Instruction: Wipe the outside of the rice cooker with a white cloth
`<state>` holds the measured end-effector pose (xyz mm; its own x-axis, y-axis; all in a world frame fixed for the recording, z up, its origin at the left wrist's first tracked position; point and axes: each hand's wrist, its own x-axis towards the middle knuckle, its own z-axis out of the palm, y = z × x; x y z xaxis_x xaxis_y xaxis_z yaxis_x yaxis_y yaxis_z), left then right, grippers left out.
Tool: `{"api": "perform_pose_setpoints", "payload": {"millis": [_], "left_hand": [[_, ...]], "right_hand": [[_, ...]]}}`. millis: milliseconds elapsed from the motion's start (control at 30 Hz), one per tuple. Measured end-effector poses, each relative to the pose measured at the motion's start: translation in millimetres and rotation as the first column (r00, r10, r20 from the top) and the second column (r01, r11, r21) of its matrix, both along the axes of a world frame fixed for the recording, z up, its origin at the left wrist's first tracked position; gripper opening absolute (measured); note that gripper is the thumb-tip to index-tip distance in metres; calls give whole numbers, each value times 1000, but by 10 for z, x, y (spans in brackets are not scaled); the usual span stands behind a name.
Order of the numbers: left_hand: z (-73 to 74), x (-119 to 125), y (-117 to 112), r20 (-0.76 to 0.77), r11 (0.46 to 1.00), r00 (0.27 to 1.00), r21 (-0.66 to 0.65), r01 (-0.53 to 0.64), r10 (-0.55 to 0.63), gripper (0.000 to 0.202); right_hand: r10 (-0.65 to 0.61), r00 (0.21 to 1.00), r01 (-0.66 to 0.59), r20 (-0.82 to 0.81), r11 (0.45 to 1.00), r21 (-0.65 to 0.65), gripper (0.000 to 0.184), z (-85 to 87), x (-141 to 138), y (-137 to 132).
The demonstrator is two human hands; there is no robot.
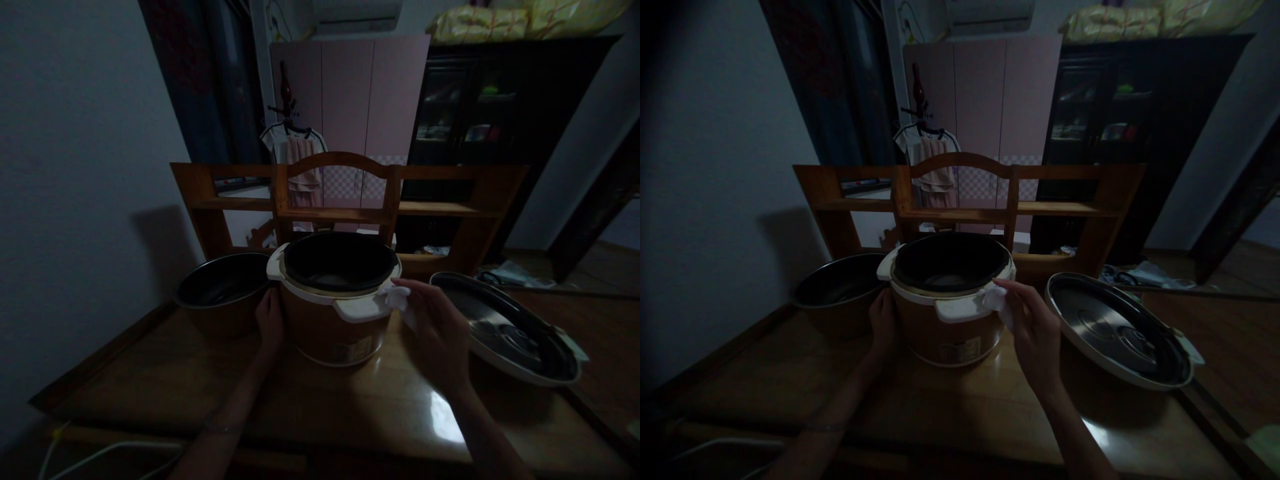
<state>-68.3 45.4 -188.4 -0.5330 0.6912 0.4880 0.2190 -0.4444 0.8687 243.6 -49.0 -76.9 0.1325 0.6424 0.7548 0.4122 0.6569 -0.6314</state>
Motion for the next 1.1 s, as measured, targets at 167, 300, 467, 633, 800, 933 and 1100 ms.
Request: {"api": "perform_pose_setpoints", "payload": {"millis": [167,300,467,633,800,933,1100], "left_hand": [[-7,13,-7,5,1000,1000,8,7,-7,31],[-8,25,-13,7,1000,1000,9,7,-7,33],[9,28,-18,2,1000,1000,8,-14,14,32],[19,23,-20,-8,1000,1000,1,-24,24,32],[26,21,-37,-15,1000,1000,-4,-24,24,33],[52,56,-71,-20,999,999,-1,-42,42,35],[150,127,-96,-22,995,995,26,-98,99,39]], "right_hand": [[80,993,-87,87,993,78,23,-96,-106,-65],[70,981,-110,179,969,223,32,-145,-173,-109],[44,952,-155,303,922,354,43,-181,-254,-128],[77,905,-254,418,886,387,44,-151,-443,-192],[36,853,-281,521,873,398,41,-71,-564,-185],[13,800,-317,600,858,404,45,-64,-480,-143],[65,793,-344,605,868,358,46,-77,-405,-134]]}}
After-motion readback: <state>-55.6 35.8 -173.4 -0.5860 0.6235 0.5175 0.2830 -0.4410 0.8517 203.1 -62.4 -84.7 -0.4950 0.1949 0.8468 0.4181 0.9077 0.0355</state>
